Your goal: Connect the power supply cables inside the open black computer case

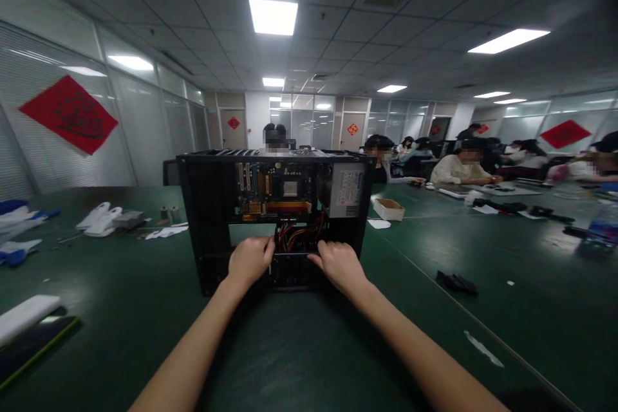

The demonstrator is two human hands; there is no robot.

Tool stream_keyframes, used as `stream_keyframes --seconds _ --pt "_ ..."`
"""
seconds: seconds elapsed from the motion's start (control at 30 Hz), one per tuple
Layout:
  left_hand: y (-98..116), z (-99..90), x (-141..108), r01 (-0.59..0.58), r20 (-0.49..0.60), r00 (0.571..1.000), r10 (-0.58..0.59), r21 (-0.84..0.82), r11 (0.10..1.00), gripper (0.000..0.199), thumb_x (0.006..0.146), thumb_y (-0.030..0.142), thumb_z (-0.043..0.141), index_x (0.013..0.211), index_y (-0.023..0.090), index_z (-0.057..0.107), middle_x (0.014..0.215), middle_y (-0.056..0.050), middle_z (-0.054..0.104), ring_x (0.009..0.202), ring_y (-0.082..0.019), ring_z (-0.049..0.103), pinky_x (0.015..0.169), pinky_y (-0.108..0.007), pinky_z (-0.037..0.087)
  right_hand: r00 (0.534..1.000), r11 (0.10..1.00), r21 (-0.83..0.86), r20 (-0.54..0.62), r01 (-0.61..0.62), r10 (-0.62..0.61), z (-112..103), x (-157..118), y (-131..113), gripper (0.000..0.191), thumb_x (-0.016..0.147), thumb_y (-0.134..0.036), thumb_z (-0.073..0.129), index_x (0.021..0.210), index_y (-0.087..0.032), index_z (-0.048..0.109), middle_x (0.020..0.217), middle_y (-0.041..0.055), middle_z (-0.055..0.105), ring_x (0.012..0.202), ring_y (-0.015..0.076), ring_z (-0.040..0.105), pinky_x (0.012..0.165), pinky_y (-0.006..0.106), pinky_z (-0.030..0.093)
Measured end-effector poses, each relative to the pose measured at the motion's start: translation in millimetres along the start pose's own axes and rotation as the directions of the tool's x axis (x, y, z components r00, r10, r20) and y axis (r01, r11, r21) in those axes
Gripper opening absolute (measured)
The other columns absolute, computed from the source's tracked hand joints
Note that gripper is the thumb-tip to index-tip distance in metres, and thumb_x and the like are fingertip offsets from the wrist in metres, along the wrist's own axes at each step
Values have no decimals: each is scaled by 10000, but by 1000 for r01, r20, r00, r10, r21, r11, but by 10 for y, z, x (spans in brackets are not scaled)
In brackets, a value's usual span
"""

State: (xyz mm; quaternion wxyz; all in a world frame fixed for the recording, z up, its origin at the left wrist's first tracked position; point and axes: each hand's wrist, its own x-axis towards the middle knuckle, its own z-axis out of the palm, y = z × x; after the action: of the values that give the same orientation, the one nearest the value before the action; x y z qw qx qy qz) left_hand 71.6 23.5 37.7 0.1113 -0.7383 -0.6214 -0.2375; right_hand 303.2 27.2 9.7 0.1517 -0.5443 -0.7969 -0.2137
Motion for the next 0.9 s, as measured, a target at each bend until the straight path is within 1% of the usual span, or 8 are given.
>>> stream_keyframes --seconds 0.1,0.17,0.37,0.47,0.6,0.73,0.8,0.9 --pt "10 15 34 142 -53 988 -145 -66 988 554 993 442 249 801 214 716 836 -108 742 803 -236 698 649 -290 443 999 999 -30 15 -30 30 -23 13 -51 403 955 -519 474 917 -140 606 811 124 659 769 256 634 666 318 394" --pt "-8 4 91 213 -55 974 -222 -134 968 568 989 465 242 807 222 722 835 -110 744 812 -241 698 628 -291 432 999 999 -41 24 -30 31 -42 13 -82 390 955 -510 478 917 -143 607 812 124 657 772 259 632 666 322 393" --pt "-210 -50 235 289 -28 952 -306 -265 920 565 967 486 280 759 203 723 780 -116 728 733 -223 671 595 -287 402 995 994 -75 42 -83 86 -130 -98 -335 385 979 -481 422 931 -146 606 798 147 640 764 270 638 668 340 419" --pt "-380 -56 293 283 -15 953 -301 -306 909 567 949 512 302 728 188 711 723 -114 699 664 -202 632 571 -284 358 992 991 -100 81 -88 96 -234 -165 -556 333 982 -428 434 975 -144 607 785 154 634 738 272 647 647 347 448" --pt "-650 -41 355 228 -3 970 -242 -327 917 544 913 541 360 652 173 663 567 -61 596 529 -159 502 520 -284 272 993 992 -122 113 -26 40 -370 -227 -926 248 983 -251 433 1114 -111 589 775 152 634 686 264 664 583 336 486" --pt "-942 -26 403 118 -44 988 -147 -395 911 564 897 557 368 564 156 583 484 4 458 482 -110 368 506 -265 240 990 993 -121 141 6 11 -454 -224 -1435 408 912 -56 409 1308 -12 496 819 200 639 656 254 663 514 316 496" --pt "-1067 -43 421 103 -56 989 -139 -423 900 567 884 566 372 547 152 562 479 20 412 489 -101 339 502 -253 230 987 995 -101 163 23 -6 -498 -193 -1705 444 873 -7 402 1304 47 494 850 234 640 644 238 650 470 277 472" --pt "-1197 -147 436 133 -27 985 -170 -505 853 515 840 535 445 511 149 535 469 32 375 500 -94 318 494 -241 214 989 992 -59 102 111 -105 -591 -122 -2017 407 841 16 412 1212 48 576 1016 293 632 677 229 632 461 270 457"
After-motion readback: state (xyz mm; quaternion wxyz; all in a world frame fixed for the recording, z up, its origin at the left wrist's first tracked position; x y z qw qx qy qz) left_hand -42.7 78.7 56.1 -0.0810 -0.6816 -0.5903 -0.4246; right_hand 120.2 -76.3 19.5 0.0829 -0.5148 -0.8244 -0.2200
